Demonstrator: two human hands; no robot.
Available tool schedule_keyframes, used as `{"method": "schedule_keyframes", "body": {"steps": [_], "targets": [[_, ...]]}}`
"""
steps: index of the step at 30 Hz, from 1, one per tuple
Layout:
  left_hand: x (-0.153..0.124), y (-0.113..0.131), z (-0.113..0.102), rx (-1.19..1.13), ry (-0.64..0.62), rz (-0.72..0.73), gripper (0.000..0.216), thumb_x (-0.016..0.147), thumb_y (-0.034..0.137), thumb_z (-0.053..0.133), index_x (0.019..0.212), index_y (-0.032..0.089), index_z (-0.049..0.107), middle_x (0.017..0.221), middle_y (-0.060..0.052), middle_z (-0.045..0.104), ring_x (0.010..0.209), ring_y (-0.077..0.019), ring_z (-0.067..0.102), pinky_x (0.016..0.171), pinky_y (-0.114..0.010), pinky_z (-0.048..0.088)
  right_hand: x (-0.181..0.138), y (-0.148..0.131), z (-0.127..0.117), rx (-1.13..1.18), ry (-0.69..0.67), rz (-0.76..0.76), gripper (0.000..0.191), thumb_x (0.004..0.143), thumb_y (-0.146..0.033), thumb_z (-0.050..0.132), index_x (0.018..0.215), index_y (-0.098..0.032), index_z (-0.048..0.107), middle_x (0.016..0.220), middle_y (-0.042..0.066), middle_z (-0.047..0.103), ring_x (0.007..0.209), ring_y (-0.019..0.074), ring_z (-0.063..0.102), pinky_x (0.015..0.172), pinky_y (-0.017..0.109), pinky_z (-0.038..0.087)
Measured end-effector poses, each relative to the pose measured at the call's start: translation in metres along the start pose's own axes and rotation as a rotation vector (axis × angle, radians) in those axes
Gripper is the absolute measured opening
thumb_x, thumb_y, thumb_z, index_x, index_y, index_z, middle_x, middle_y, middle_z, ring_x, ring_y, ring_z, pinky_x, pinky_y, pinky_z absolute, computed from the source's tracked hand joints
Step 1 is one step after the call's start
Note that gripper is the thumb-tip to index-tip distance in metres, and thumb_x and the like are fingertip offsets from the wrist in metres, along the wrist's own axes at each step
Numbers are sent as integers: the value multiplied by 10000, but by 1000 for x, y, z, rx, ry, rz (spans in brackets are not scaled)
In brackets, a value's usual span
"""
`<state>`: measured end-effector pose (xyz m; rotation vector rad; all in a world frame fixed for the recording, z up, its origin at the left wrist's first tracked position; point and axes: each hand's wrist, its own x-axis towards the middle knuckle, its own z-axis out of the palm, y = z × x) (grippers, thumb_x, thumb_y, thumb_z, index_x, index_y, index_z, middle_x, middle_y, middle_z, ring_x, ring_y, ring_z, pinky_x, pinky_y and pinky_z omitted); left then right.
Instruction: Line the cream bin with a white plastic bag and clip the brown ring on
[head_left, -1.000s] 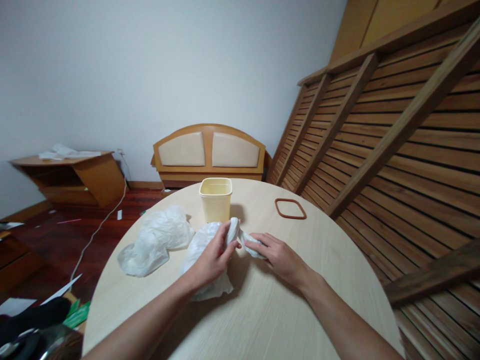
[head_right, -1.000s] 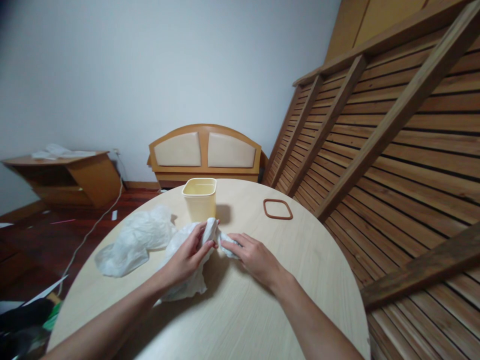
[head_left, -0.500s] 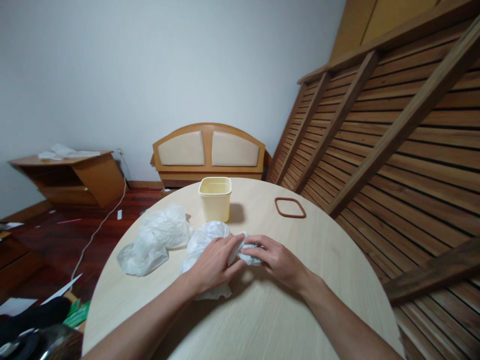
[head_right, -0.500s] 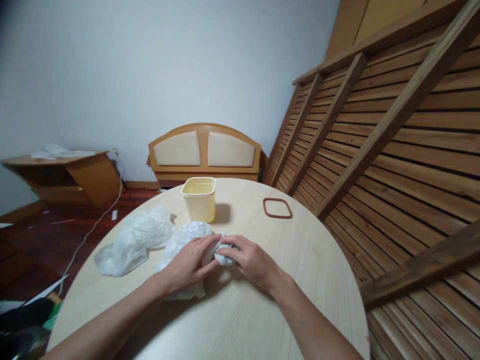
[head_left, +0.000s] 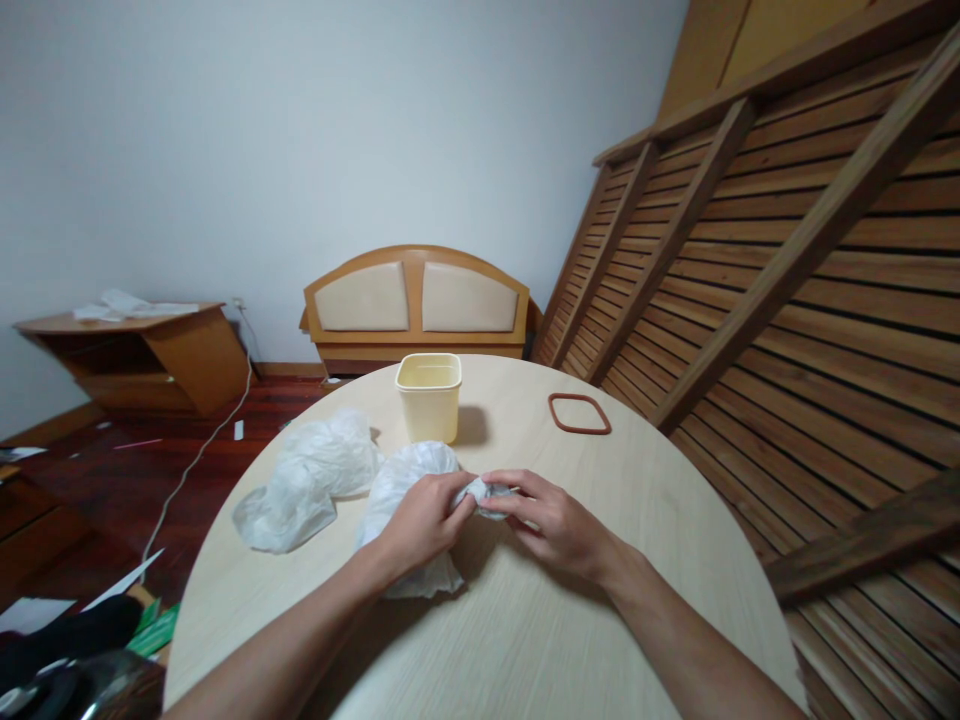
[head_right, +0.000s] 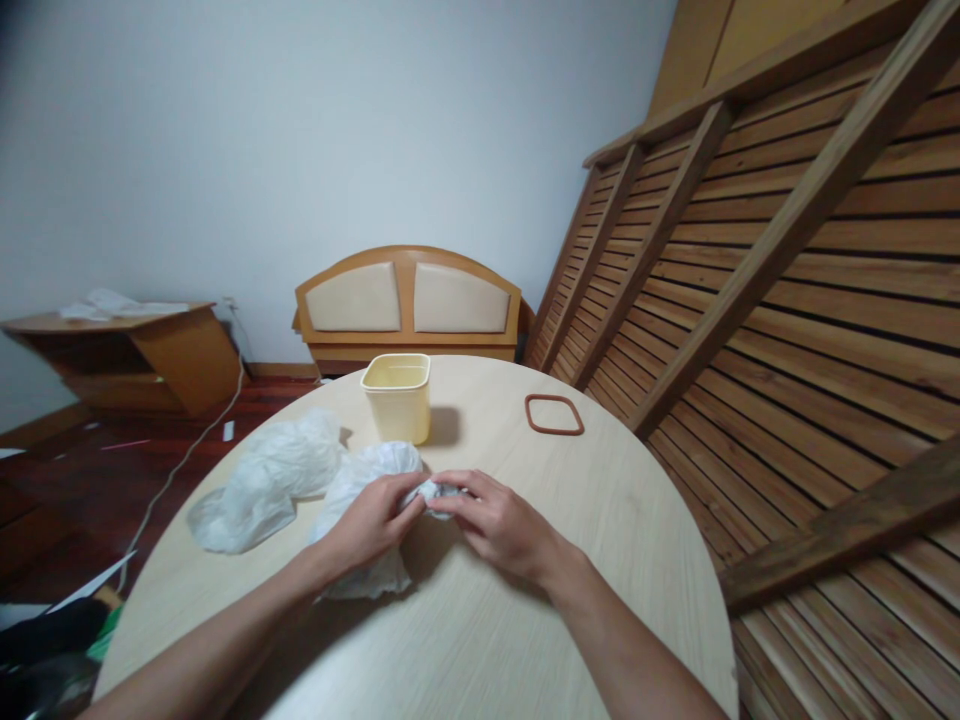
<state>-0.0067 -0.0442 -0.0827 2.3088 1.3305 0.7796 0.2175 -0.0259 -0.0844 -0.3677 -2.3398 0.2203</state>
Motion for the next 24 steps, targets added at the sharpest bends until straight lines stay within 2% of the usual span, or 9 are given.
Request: {"method": "schedule_keyframes", "body": {"steps": [4, 7, 12, 15, 17, 21, 24], "targets": [[0, 3, 0, 45, -31, -2, 234, 952, 252, 462, 869, 175, 667, 764, -35, 689, 707, -179, 616, 681, -286, 418, 2, 2, 0, -53, 18, -93, 327, 963, -77, 526, 1234, -218, 643, 1140, 90, 714, 1021, 184, 660, 860, 349, 588], [-1, 5, 1, 107, -61, 25, 202, 934, 249, 483, 853, 175, 651, 750, -37, 675, 712, -189, 614, 700, -303, 426, 3, 2, -1, -24, 4, -61, 253, 974, -125, 545, 1170, -234, 662, 1007, 58, 737, 888, 177, 658, 773, 330, 573], [-4, 9, 1, 156, -93, 88, 232, 980, 276, 416, 928, 182, 621, 845, -52, 678, 820, -215, 621, 805, -365, 452, 1, 0, 3, 106, 79, 160, 213, 930, -117, 581, 1096, -236, 641, 963, 40, 713, 929, 184, 644, 818, 334, 540], [-5, 10, -1, 130, -102, 126, 275, 1011, 348, 385, 945, 191, 601, 877, -55, 671, 842, -217, 610, 820, -375, 452, -2, 1, 8, 178, 128, 316, 181, 922, -110, 567, 1035, -241, 624, 919, 10, 698, 817, 149, 650, 772, 294, 535], [-5, 11, -1, 112, -105, 132, 279, 1010, 375, 398, 924, 191, 590, 873, -53, 664, 834, -214, 600, 813, -369, 447, -3, 3, 11, 187, 168, 368, 147, 925, -127, 573, 1009, -240, 618, 896, 2, 689, 786, 141, 646, 754, 282, 532], [-4, 11, -1, 70, -125, 100, 332, 1026, 391, 363, 863, 192, 573, 811, -37, 637, 789, -201, 573, 780, -343, 435, 1, 3, 14, 164, 252, 302, 111, 934, -146, 581, 976, -237, 628, 916, 22, 663, 854, 158, 651, 769, 290, 542], [-4, 11, -1, -21, -95, 62, 306, 1022, 405, 384, 936, 192, 587, 855, -42, 650, 818, -203, 582, 784, -331, 437, 3, 0, 11, 96, 233, 240, 165, 944, -129, 551, 1004, -240, 658, 1012, 51, 664, 966, 175, 662, 841, 324, 558]]}}
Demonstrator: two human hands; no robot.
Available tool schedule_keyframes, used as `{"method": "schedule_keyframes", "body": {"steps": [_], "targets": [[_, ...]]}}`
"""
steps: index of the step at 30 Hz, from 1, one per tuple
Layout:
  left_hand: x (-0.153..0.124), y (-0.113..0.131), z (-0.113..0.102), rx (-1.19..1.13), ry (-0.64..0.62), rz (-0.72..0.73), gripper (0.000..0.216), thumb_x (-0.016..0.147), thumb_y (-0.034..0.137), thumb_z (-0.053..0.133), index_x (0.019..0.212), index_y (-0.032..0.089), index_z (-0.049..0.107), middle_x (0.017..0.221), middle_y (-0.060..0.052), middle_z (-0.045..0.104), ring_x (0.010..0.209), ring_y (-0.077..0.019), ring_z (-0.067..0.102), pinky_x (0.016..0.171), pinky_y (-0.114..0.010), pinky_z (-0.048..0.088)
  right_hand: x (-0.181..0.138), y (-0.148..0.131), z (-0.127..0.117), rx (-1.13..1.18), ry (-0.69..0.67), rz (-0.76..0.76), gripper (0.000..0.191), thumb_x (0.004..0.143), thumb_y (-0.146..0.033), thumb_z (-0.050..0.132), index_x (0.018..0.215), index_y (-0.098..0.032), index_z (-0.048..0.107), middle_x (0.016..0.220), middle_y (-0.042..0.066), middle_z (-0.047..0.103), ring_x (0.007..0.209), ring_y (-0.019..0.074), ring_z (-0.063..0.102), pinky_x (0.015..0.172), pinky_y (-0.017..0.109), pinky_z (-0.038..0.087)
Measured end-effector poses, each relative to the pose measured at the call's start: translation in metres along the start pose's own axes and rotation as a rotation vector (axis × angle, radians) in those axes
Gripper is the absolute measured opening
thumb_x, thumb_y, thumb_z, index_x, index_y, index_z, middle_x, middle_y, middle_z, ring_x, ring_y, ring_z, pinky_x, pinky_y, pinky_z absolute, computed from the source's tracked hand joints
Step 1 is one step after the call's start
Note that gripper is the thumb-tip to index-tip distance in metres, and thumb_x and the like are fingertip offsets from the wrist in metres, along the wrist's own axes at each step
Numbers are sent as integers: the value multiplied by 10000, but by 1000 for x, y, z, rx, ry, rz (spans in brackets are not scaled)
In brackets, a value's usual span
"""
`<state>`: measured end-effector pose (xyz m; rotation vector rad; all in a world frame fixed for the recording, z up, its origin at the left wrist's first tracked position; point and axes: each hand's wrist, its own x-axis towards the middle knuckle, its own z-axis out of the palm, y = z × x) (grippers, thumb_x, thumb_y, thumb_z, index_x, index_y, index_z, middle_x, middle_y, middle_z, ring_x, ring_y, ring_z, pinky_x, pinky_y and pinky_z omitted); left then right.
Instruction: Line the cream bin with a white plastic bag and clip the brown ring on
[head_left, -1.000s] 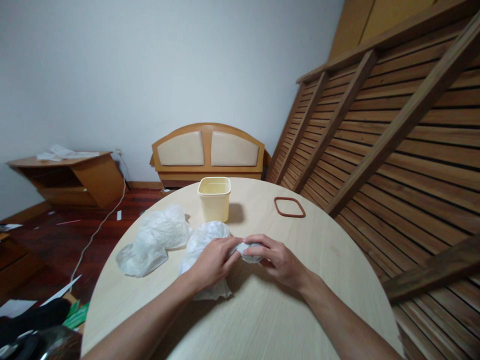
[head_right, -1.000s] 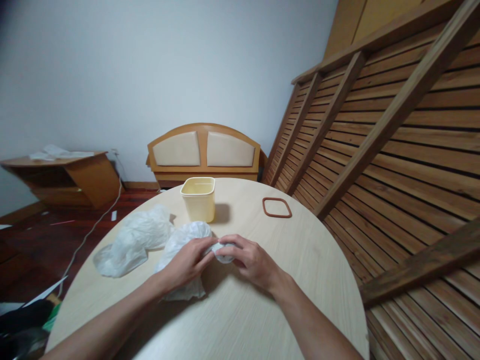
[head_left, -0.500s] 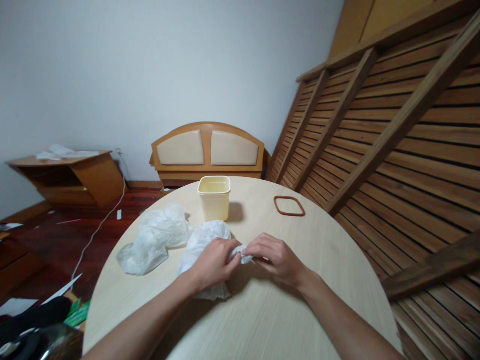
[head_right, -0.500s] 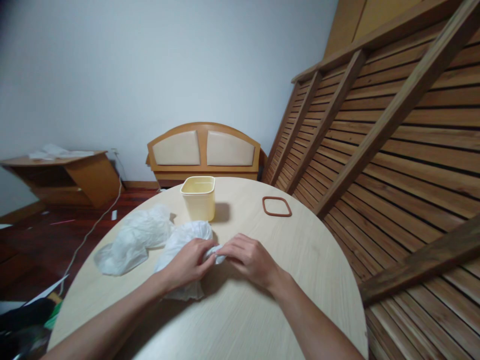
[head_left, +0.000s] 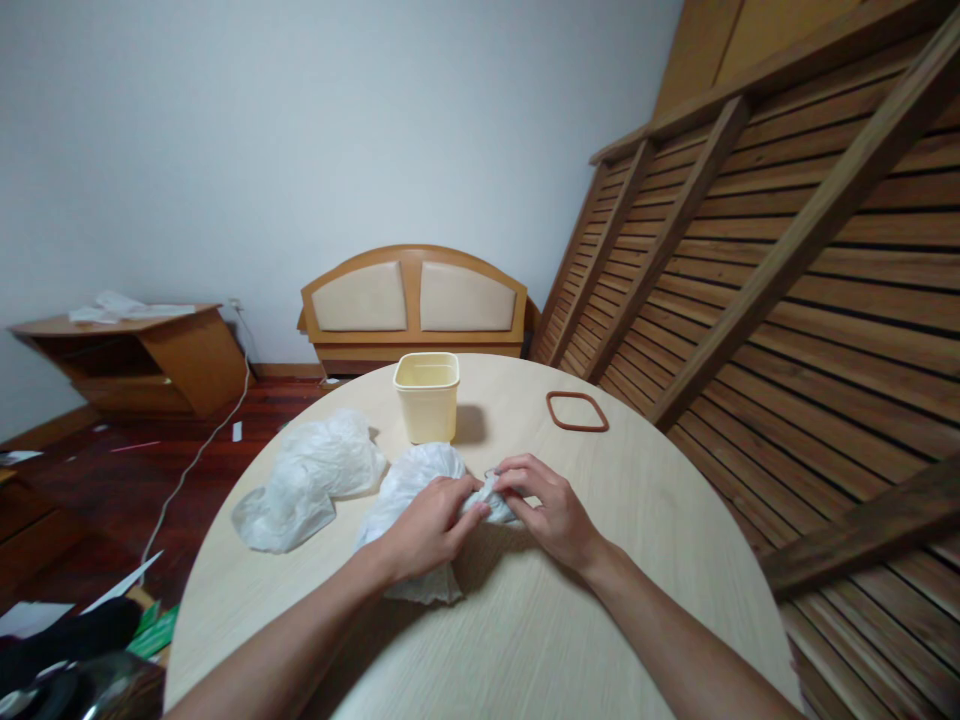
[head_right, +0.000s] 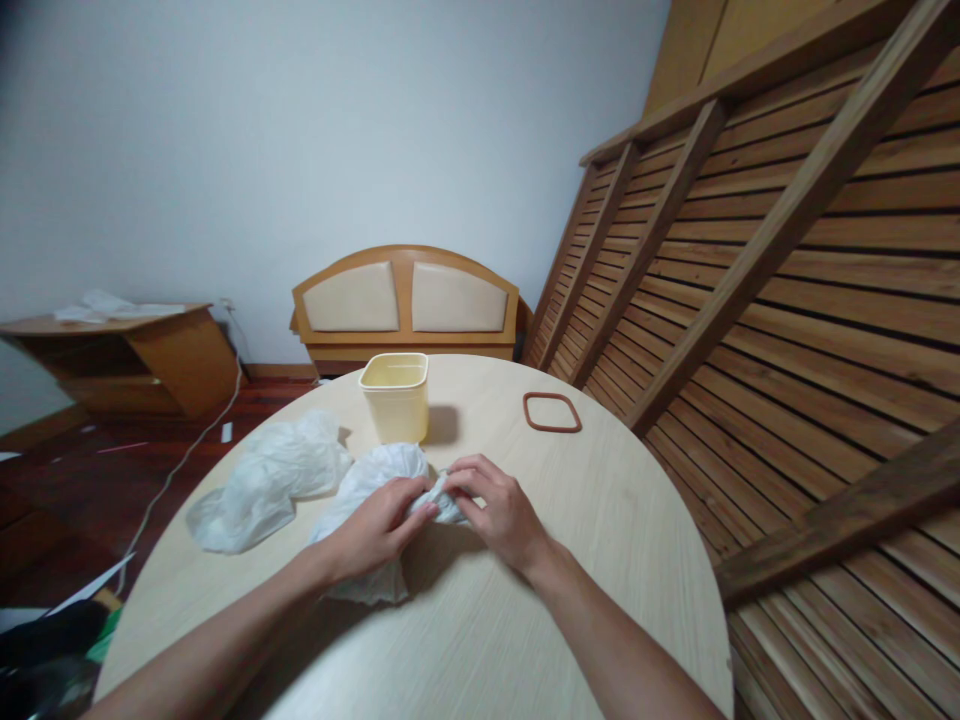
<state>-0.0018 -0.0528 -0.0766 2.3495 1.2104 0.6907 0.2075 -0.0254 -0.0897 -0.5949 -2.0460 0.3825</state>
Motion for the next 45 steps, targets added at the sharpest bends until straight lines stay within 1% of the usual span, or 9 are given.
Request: {"method": "schedule_keyframes", "body": {"steps": [3, 6, 10, 16, 22, 30, 34, 38, 45], "targets": [[0, -1, -1, -114, 51, -31, 267, 1015, 389, 409, 1019, 193, 589, 923, -54, 672, 862, -209, 604, 809, -335, 451, 1, -3, -6, -92, -85, -51, 256, 952, -167, 549, 1180, -228, 648, 1188, 101, 655, 1121, 207, 640, 952, 384, 549], [1, -1, -2, -198, 69, -49, 252, 1014, 375, 417, 1039, 193, 590, 956, -61, 691, 881, -211, 618, 840, -345, 465, 1, -2, -11, -182, -178, -129, 490, 887, -299, 679, 1352, -202, 562, 1347, 146, 601, 1240, 266, 582, 1030, 464, 513], [2, -1, -3, -251, 72, -47, 246, 1016, 360, 424, 1039, 186, 596, 982, -64, 699, 904, -206, 627, 865, -345, 471, 0, 1, -13, -267, -230, -166, 676, 821, -361, 766, 1419, -197, 498, 1382, 150, 595, 1270, 289, 560, 1051, 504, 494], [2, -3, -1, -264, 62, -66, 276, 1017, 378, 410, 1019, 180, 602, 969, -66, 693, 912, -214, 630, 869, -344, 480, 1, 3, -10, -333, -237, -166, 467, 875, -115, 629, 1332, -196, 576, 1204, 103, 703, 1114, 261, 629, 952, 464, 543], [1, -7, 0, -145, 108, -52, 267, 1015, 355, 420, 1224, 209, 499, 1126, -99, 690, 1014, -236, 638, 929, -397, 474, 2, 3, -12, -276, -245, -135, 296, 952, -159, 563, 1234, -199, 642, 1066, 89, 734, 998, 241, 635, 867, 430, 548], [-1, -4, -2, -6, -5, 11, 281, 1039, 362, 343, 1120, 197, 556, 1023, -104, 687, 937, -238, 626, 866, -386, 463, -2, 0, -3, 128, -112, 311, 78, 970, -259, 557, 1031, -216, 582, 927, 31, 690, 844, 166, 654, 757, 299, 525], [0, -4, 1, 51, -8, 5, 275, 1025, 380, 377, 983, 193, 574, 878, -78, 664, 824, -224, 600, 774, -353, 441, -3, 1, 2, 395, -99, 445, 121, 957, -334, 581, 945, -215, 563, 790, -9, 641, 697, 135, 621, 635, 256, 504], [2, -7, 3, 54, 18, 5, 299, 1025, 360, 385, 836, 195, 548, 726, -26, 596, 690, -181, 543, 662, -305, 380, -2, 1, 1, 527, -131, 468, 157, 941, -351, 611, 959, -199, 648, 831, 9, 674, 694, 129, 626, 644, 260, 520], [4, -8, 5, 14, 76, -94, 341, 1014, 377, 389, 755, 197, 520, 654, -1, 550, 618, -157, 500, 608, -283, 327, -3, -2, -11, 367, -224, 386, 192, 953, -291, 597, 1114, -213, 665, 1025, 63, 740, 863, 168, 699, 705, 280, 561]]}}
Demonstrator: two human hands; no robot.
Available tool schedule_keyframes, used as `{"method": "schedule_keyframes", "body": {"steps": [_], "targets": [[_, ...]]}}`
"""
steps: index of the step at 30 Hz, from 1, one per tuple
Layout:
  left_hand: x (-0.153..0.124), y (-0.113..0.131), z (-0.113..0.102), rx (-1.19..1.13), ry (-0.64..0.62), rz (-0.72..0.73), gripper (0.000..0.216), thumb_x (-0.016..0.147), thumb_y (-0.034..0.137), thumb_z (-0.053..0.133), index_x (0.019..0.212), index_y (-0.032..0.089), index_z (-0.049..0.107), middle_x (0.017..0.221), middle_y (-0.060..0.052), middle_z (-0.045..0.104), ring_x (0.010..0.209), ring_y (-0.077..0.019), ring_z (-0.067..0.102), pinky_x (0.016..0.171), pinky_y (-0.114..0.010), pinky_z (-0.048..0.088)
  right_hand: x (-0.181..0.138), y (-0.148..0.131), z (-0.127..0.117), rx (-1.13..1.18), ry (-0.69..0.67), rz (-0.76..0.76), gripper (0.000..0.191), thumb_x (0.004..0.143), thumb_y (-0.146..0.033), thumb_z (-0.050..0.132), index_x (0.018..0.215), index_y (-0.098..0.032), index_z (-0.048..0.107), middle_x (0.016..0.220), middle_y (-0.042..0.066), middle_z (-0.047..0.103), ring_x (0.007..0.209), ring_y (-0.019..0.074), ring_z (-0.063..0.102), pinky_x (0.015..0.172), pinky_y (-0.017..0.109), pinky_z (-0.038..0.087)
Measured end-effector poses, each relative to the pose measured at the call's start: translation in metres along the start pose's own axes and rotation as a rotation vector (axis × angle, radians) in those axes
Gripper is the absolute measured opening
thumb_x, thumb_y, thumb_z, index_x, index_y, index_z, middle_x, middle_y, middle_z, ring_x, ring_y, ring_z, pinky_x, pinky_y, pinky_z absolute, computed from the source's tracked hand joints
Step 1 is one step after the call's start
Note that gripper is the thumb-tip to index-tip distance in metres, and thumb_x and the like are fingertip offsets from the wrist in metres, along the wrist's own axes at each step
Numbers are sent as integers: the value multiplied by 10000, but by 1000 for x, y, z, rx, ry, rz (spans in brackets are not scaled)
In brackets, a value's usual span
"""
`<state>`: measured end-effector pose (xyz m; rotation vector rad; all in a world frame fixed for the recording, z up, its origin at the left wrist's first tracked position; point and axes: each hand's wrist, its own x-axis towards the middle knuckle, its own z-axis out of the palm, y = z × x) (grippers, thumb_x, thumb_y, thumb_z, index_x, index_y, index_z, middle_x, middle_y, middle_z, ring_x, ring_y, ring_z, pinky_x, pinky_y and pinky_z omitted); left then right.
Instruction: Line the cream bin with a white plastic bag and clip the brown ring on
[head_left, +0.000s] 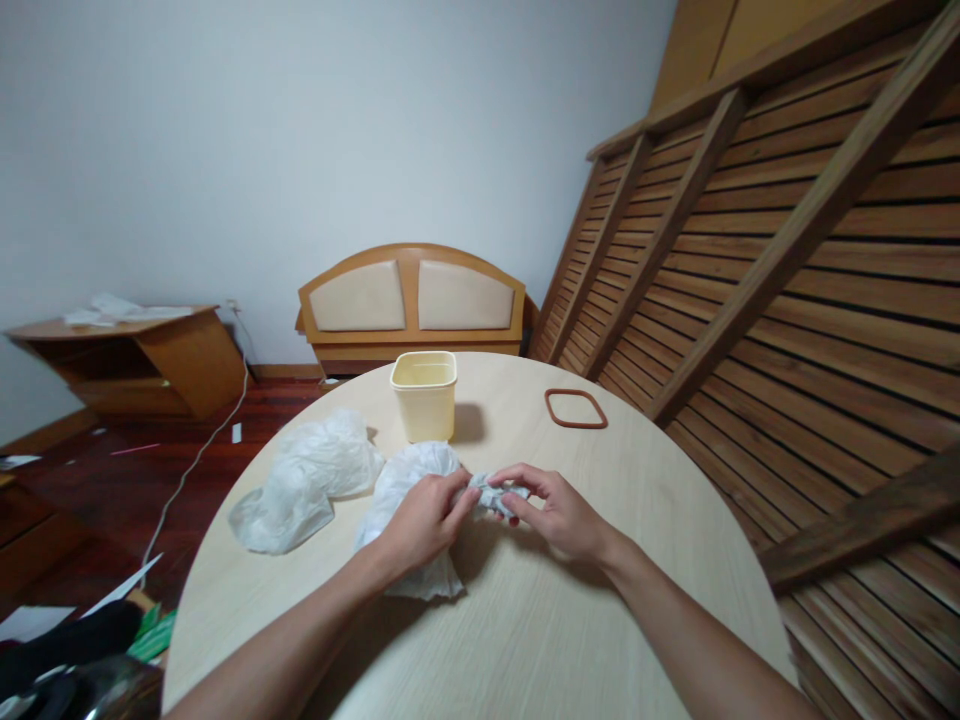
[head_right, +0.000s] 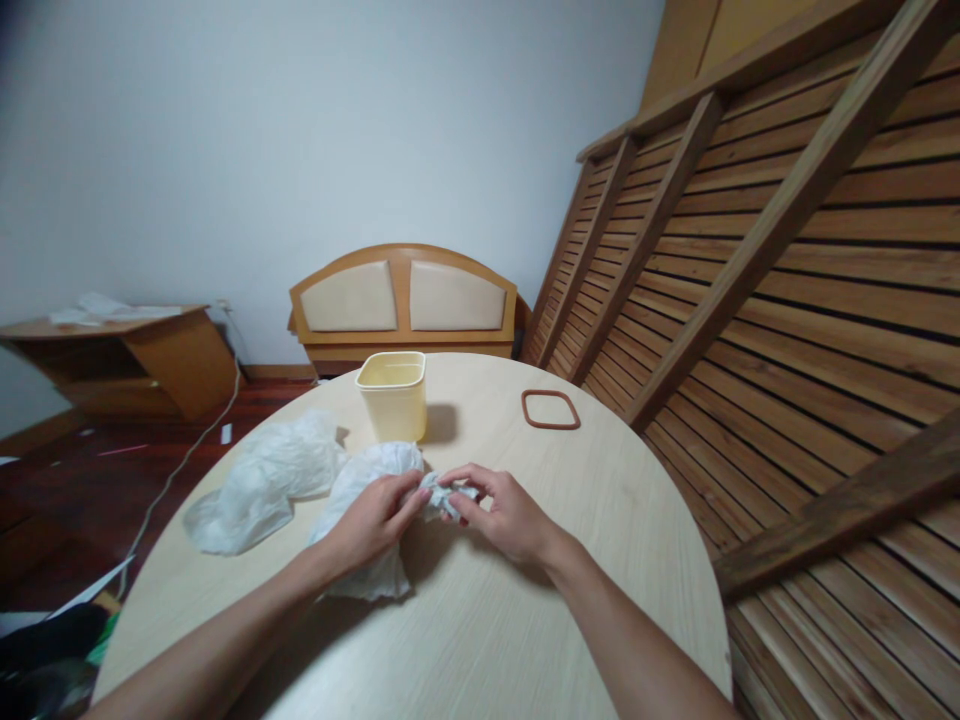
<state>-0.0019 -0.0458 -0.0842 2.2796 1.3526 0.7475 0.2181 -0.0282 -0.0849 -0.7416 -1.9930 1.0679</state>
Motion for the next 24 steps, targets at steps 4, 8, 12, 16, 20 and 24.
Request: {"method": "schedule_keyframes", "body": {"steps": [4, 8, 12, 16, 20, 24], "targets": [[1, 1, 1, -24, 19, -77, 339, 1004, 396, 388, 758, 203, 517, 636, 13, 530, 604, -157, 488, 597, -271, 310, -3, -2, -1, -167, -6, -83, 158, 925, -252, 618, 1077, -210, 617, 870, 31, 739, 744, 152, 687, 589, 238, 524], [1, 0, 0, -2, 19, -88, 336, 996, 399, 403, 762, 201, 540, 628, 15, 532, 600, -158, 493, 605, -269, 306, -3, -4, 0, -408, 8, -349, 150, 882, -194, 659, 1030, -208, 644, 891, 39, 742, 774, 163, 682, 720, 301, 545], [1, -1, 0, 20, 11, -54, 350, 991, 390, 423, 734, 193, 554, 618, 16, 529, 593, -151, 485, 604, -270, 289, 1, -6, 2, -551, 45, -546, 116, 925, -172, 633, 1024, -217, 673, 873, 29, 767, 760, 172, 692, 711, 321, 513], [1, 0, -1, -6, -15, -17, 357, 982, 357, 432, 707, 182, 576, 632, 6, 556, 613, -147, 499, 626, -268, 314, 3, -5, 8, -553, 180, -544, 58, 932, -205, 645, 973, -229, 678, 826, 15, 762, 732, 175, 683, 690, 329, 494], [1, 2, -3, -89, -41, -23, 348, 979, 316, 418, 734, 169, 616, 655, -5, 597, 627, -148, 511, 631, -264, 342, 3, -4, 14, -488, 183, -518, 126, 920, -215, 662, 1045, -229, 658, 923, 35, 735, 860, 186, 670, 779, 347, 530], [1, 4, -5, -160, -60, -4, 325, 966, 283, 416, 740, 165, 618, 679, -9, 609, 645, -150, 507, 650, -267, 365, 3, -4, 18, -536, 148, -487, 188, 912, -228, 673, 1099, -243, 666, 1044, 66, 676, 999, 212, 625, 863, 387, 544]]}}
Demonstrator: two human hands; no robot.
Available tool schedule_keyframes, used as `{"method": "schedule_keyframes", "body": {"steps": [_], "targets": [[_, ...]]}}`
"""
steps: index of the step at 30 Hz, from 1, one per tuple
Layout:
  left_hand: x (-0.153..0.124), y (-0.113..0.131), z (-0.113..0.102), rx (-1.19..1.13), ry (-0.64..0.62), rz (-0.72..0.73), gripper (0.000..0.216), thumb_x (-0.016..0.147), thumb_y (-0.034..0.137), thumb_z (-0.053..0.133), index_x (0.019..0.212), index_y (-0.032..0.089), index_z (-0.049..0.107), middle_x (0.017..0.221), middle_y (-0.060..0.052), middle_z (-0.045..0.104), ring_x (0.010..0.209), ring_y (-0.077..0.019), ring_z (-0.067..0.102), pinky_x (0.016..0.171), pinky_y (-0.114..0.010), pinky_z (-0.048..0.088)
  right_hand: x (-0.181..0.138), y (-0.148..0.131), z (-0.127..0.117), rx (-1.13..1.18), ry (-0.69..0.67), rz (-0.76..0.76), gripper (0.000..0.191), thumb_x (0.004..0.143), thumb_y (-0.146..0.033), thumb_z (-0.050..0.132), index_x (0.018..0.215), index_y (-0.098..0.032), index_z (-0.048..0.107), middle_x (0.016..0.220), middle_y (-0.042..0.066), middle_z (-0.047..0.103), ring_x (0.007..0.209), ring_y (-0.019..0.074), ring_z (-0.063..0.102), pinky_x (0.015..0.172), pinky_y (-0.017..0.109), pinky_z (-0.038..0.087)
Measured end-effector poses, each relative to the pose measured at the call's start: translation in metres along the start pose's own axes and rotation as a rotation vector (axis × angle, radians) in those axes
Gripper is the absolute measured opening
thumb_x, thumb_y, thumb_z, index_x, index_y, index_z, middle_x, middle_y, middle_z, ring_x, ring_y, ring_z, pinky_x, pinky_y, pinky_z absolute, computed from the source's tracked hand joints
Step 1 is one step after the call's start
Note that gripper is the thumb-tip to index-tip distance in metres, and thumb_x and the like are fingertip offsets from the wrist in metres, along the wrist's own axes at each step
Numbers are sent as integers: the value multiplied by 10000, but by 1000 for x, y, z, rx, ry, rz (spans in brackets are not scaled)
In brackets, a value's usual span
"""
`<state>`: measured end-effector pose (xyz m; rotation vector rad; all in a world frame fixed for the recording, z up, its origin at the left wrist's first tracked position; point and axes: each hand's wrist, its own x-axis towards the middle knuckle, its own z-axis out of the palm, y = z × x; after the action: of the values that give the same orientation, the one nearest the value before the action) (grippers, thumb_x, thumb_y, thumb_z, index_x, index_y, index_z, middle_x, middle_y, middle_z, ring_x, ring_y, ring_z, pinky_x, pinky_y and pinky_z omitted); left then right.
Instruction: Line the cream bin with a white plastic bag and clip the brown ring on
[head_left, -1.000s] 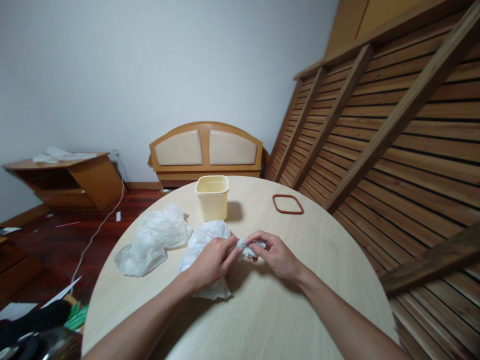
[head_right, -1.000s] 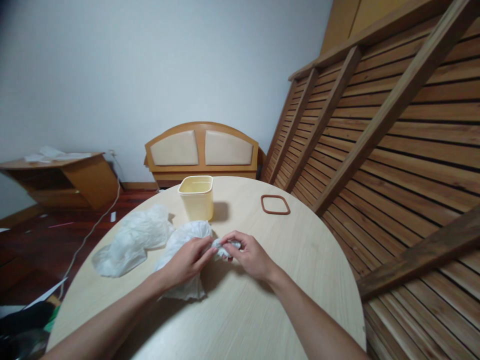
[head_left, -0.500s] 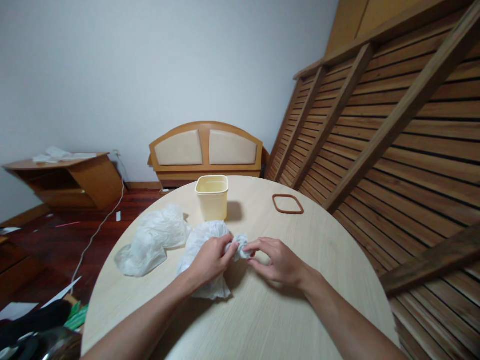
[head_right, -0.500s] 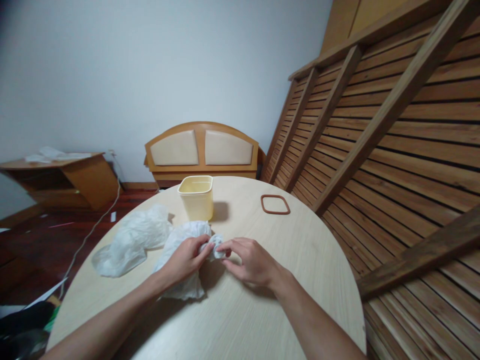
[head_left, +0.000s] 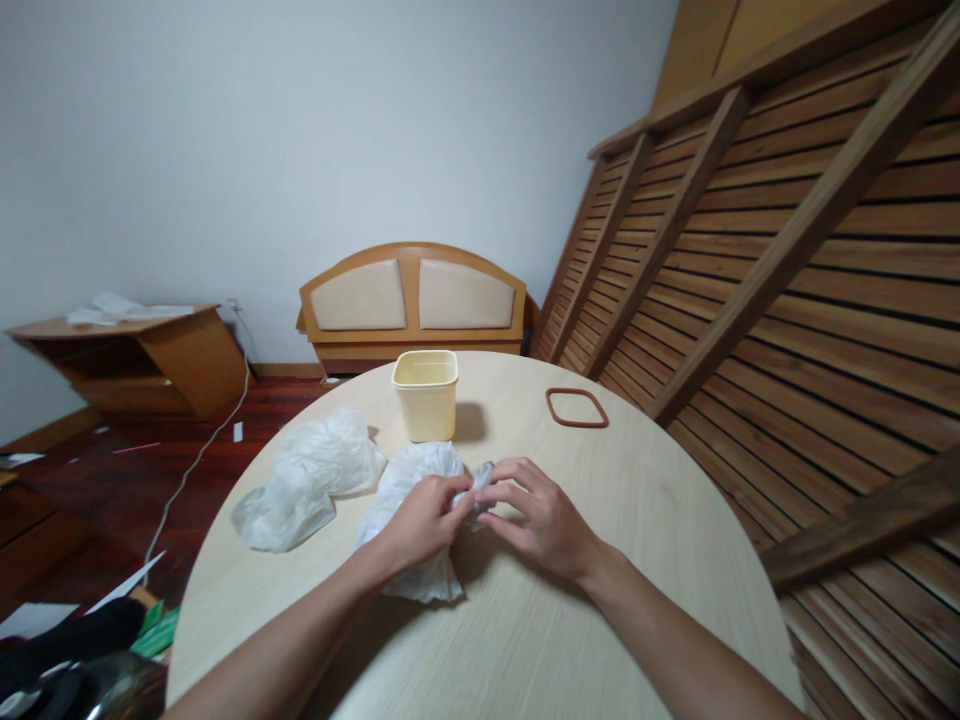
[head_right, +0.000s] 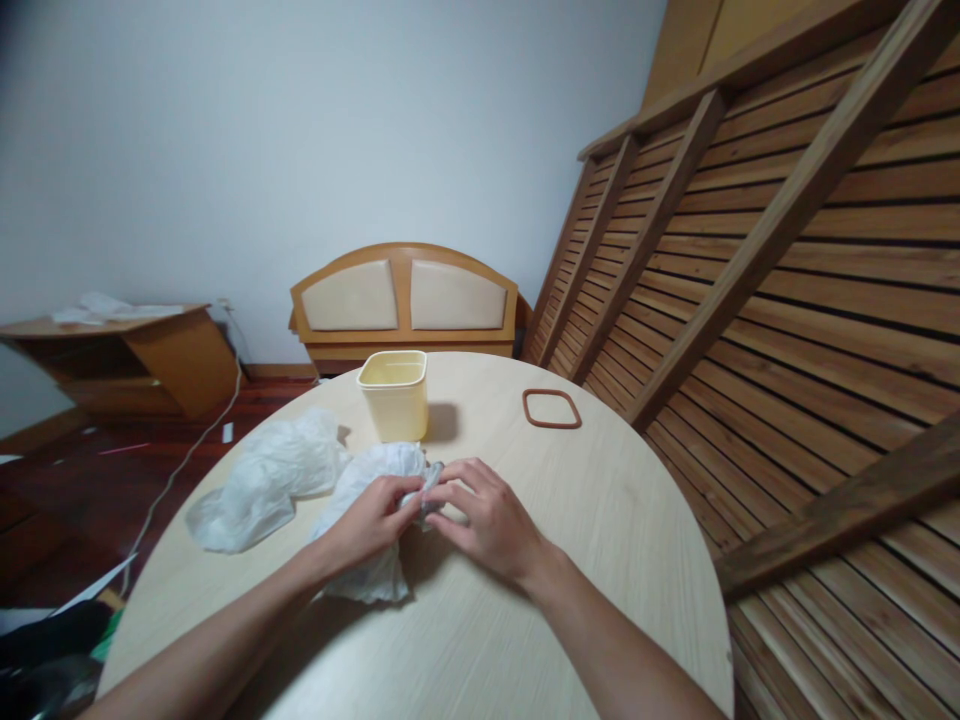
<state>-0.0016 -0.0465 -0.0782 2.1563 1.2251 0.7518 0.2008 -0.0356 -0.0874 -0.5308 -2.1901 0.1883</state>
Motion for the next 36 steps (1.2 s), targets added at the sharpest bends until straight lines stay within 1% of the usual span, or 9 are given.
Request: {"method": "schedule_keyframes", "body": {"steps": [9, 15, 18, 22, 24, 26, 29, 33, 36], "targets": [[-3, -1, 0, -156, -23, 50, 317, 1002, 407, 392, 909, 170, 580, 873, -48, 623, 824, -197, 563, 791, -325, 440, 1, 2, 7, 84, 69, 188, 146, 957, -222, 619, 1080, -238, 697, 1064, 58, 666, 1023, 185, 660, 910, 351, 563], [-3, -8, 5, -263, 41, 68, 263, 1003, 415, 418, 1044, 186, 541, 1005, -54, 606, 946, -203, 550, 904, -344, 443, 0, -1, 13, 90, 73, 224, 303, 971, -174, 545, 1243, -253, 651, 1283, 90, 639, 1217, 201, 612, 1037, 398, 525], [-2, -10, 4, -271, 76, 40, 247, 987, 418, 449, 1016, 189, 538, 967, -39, 600, 911, -197, 547, 875, -343, 451, -1, -1, 14, 107, 27, 218, 405, 918, -171, 615, 1317, -241, 610, 1334, 102, 620, 1262, 216, 585, 1077, 422, 500], [1, -11, 7, -274, 120, 29, 225, 974, 403, 487, 932, 188, 538, 908, -33, 615, 867, -190, 571, 837, -341, 462, -2, 5, 14, 128, 41, 230, 402, 919, -125, 579, 1296, -253, 634, 1298, 87, 650, 1229, 200, 613, 1068, 409, 511], [1, -11, 10, -324, 192, 37, 188, 955, 373, 532, 1007, 194, 507, 928, -36, 629, 882, -187, 596, 832, -335, 475, -3, 7, 15, 122, 46, 225, 412, 917, -101, 559, 1290, -254, 641, 1292, 85, 659, 1220, 196, 621, 1064, 406, 515], [0, -12, 13, -352, 253, 35, 281, 942, 346, 564, 1149, 204, 438, 912, -27, 638, 853, -179, 616, 794, -325, 493, -3, 8, 15, 114, 47, 214, 421, 911, -87, 553, 1286, -253, 644, 1287, 82, 666, 1212, 193, 627, 1060, 404, 519], [-4, -9, 13, -239, 262, 55, 413, 953, 315, 557, 1313, 221, 377, 996, -54, 672, 866, -183, 636, 803, -341, 508, -3, 9, 16, 101, 55, 204, 401, 908, -83, 553, 1260, -247, 654, 1273, 78, 677, 1196, 191, 638, 1055, 401, 525], [-7, -4, 9, -33, 249, 81, 300, 965, 303, 537, 1256, 231, 515, 1145, -80, 682, 933, -198, 641, 870, -370, 506, -3, 9, 17, 84, 73, 204, 384, 896, -70, 553, 1231, -236, 640, 1224, 72, 700, 1162, 194, 655, 1039, 402, 533], [-7, -3, 8, 3, 250, 77, 328, 947, 324, 573, 1258, 224, 535, 1173, -75, 685, 946, -204, 648, 866, -361, 514, -4, 9, 17, 61, 68, 234, 379, 887, -80, 573, 1226, -244, 613, 1159, 61, 719, 1101, 204, 680, 978, 400, 564]]}}
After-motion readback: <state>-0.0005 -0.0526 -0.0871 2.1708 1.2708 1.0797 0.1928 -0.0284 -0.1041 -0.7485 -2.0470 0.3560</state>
